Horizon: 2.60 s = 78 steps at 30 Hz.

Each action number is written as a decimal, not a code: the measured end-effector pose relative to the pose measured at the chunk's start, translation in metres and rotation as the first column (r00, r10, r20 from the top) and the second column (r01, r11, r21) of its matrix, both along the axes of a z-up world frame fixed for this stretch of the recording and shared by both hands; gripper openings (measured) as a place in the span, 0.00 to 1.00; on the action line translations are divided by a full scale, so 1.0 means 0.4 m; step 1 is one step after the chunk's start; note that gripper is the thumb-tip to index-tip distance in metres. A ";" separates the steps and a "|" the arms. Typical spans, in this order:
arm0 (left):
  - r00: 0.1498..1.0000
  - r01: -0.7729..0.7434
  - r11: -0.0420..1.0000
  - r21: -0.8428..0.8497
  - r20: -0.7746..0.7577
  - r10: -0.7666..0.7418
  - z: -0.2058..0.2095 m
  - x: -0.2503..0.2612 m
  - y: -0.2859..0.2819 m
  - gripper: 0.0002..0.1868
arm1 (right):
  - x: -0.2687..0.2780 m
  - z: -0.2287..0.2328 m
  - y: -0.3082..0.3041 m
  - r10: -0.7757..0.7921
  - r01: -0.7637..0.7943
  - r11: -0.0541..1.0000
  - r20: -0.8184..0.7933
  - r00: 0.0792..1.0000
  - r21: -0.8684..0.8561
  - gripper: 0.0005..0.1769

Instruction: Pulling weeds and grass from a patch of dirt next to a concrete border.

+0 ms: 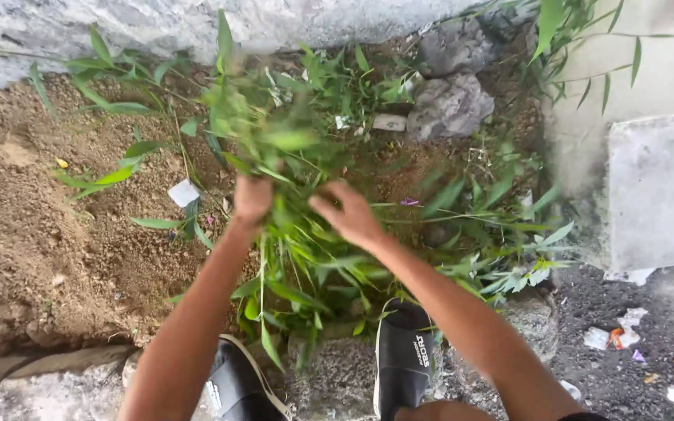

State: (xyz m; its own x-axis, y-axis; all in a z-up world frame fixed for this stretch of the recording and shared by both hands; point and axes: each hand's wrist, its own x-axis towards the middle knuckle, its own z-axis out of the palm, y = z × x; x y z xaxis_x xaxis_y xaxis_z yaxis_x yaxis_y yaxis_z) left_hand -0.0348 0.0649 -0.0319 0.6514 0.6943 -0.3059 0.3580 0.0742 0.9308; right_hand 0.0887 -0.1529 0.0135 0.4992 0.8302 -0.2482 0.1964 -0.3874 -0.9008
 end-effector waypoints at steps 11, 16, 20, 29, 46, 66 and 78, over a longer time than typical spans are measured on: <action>0.929 -0.199 0.932 0.304 -0.244 0.278 0.263 -0.195 0.323 0.11 | 0.325 -0.308 -0.013 -0.287 0.463 0.800 0.435 0.853 -0.381 0.31; 0.811 -0.152 0.936 0.318 -0.501 0.302 0.141 -0.255 0.295 0.11 | 0.288 -0.162 0.089 -0.051 0.302 0.613 0.345 0.937 -0.730 0.47; 0.848 -0.048 0.924 0.379 -0.473 0.238 0.112 -0.179 0.206 0.13 | 0.260 -0.450 0.092 0.005 0.373 0.655 0.498 0.867 -0.657 0.37; 0.905 0.080 0.959 0.273 -0.422 0.045 0.007 -0.010 0.062 0.15 | 0.276 -0.241 0.049 -0.259 0.416 0.751 0.351 0.900 -0.513 0.19; 0.949 -0.173 0.976 -0.131 -0.286 0.130 -0.030 0.042 0.021 0.09 | -0.014 -0.179 -0.042 0.087 -0.064 0.957 0.068 0.994 -0.283 0.26; 0.817 -0.575 0.811 -0.110 -0.124 0.563 0.065 -0.212 0.108 0.11 | 0.450 -0.238 0.435 0.335 -0.094 0.917 0.618 0.712 -0.388 0.34; 0.732 -0.679 0.693 -0.244 -0.156 0.663 0.159 -0.273 0.027 0.12 | 0.296 -0.273 0.490 0.627 -0.187 0.745 0.576 0.525 -0.640 0.37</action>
